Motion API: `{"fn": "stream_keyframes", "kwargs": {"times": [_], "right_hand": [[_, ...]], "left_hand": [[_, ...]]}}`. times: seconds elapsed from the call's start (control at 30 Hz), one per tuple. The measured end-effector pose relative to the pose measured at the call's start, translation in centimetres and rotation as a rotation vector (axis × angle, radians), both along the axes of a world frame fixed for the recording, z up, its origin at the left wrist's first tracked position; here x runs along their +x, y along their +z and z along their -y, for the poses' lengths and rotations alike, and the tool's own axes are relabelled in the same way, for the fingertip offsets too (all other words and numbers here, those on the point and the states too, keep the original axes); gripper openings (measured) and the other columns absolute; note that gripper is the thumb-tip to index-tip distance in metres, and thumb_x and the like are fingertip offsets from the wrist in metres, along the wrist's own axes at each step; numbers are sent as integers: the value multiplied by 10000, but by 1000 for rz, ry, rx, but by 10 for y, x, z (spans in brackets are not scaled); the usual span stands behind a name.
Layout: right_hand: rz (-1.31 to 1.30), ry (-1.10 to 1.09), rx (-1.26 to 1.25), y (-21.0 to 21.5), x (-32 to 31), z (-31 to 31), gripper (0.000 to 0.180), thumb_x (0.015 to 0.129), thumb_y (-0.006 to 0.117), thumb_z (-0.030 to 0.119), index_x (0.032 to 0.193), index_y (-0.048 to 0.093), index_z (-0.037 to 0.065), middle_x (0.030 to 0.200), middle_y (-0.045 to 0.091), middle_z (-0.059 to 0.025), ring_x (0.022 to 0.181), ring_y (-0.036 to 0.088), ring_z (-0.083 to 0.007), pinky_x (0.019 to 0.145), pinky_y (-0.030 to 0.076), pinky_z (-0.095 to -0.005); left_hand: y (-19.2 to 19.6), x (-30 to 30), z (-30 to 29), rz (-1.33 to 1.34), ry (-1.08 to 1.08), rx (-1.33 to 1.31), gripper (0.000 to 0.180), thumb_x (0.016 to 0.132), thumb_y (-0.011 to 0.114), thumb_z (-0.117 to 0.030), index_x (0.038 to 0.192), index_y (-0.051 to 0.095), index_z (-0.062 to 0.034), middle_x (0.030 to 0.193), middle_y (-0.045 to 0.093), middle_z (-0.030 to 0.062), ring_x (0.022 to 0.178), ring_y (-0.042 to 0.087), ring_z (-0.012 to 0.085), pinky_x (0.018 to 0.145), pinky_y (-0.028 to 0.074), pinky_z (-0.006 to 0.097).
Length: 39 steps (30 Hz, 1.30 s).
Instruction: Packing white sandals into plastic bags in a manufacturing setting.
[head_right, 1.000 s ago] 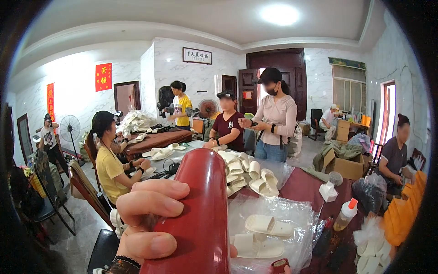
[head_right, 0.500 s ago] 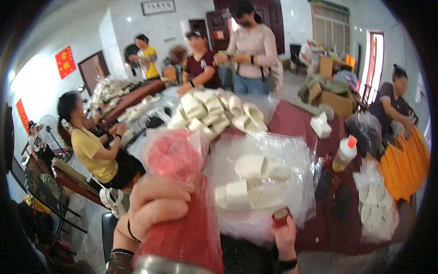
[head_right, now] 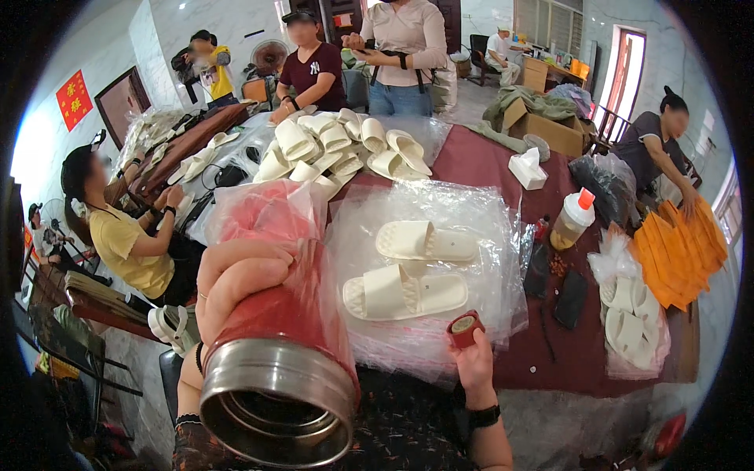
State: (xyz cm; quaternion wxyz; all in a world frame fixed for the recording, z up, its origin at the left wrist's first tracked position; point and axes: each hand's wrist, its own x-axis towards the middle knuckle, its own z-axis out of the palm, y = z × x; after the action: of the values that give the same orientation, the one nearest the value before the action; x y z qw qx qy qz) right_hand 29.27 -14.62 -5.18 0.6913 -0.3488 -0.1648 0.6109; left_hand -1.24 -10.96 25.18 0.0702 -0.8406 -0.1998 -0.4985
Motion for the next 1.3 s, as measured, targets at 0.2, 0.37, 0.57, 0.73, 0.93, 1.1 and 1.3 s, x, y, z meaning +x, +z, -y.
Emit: {"fn": "stream_keyframes", "kwargs": {"times": [0.2,0.37,0.57,0.73,0.93,1.1,1.3], "right_hand": [[28,22,94,-12,5,-2,425,1017,504,369,1349,508,103,1234,616,-66,1090,603,-229,876,484,-377],[18,22,137,-13,3,1,418,1020,498,351,1358,501,103,1236,614,-73,1098,605,-249,873,494,-392],[-6,18,135,-19,6,-1,418,1012,512,351,1345,503,100,1201,626,-90,1045,621,-263,823,509,-391],[-42,-14,112,-23,5,-7,406,1003,523,355,1321,518,103,1163,640,-98,999,634,-268,790,515,-388],[-58,19,98,-27,8,-9,398,1002,521,358,1305,532,99,1131,652,-96,975,641,-274,790,514,-394],[-93,59,140,-31,12,-9,401,1008,511,354,1310,532,90,1163,646,-87,1015,632,-263,820,510,-396],[-223,135,129,-47,17,-14,431,1020,477,386,1277,563,51,1183,661,-129,1035,639,-302,860,525,-449]], "left_hand": [[15,0,5,78,-125,75,457,690,857,-122,1107,700,-19,1065,607,139,924,660,261,770,558,346],[30,5,15,126,-166,118,432,685,860,-144,1080,720,-37,1086,605,150,945,668,286,777,573,345],[48,1,28,51,-162,176,409,677,824,-103,1075,739,-55,1098,607,145,998,651,304,821,571,363],[54,4,33,39,-190,259,352,699,778,-57,1048,748,-93,1121,604,149,1015,647,308,855,572,363],[53,13,37,156,-174,332,328,720,773,-53,1041,746,-113,1116,606,145,1000,652,308,839,574,351],[62,8,42,117,-193,331,342,720,774,-57,1056,741,-112,1110,606,144,1006,652,311,833,572,349],[69,9,43,101,-197,394,344,736,768,-56,1075,732,-106,1108,606,143,998,656,311,826,573,351]]}}
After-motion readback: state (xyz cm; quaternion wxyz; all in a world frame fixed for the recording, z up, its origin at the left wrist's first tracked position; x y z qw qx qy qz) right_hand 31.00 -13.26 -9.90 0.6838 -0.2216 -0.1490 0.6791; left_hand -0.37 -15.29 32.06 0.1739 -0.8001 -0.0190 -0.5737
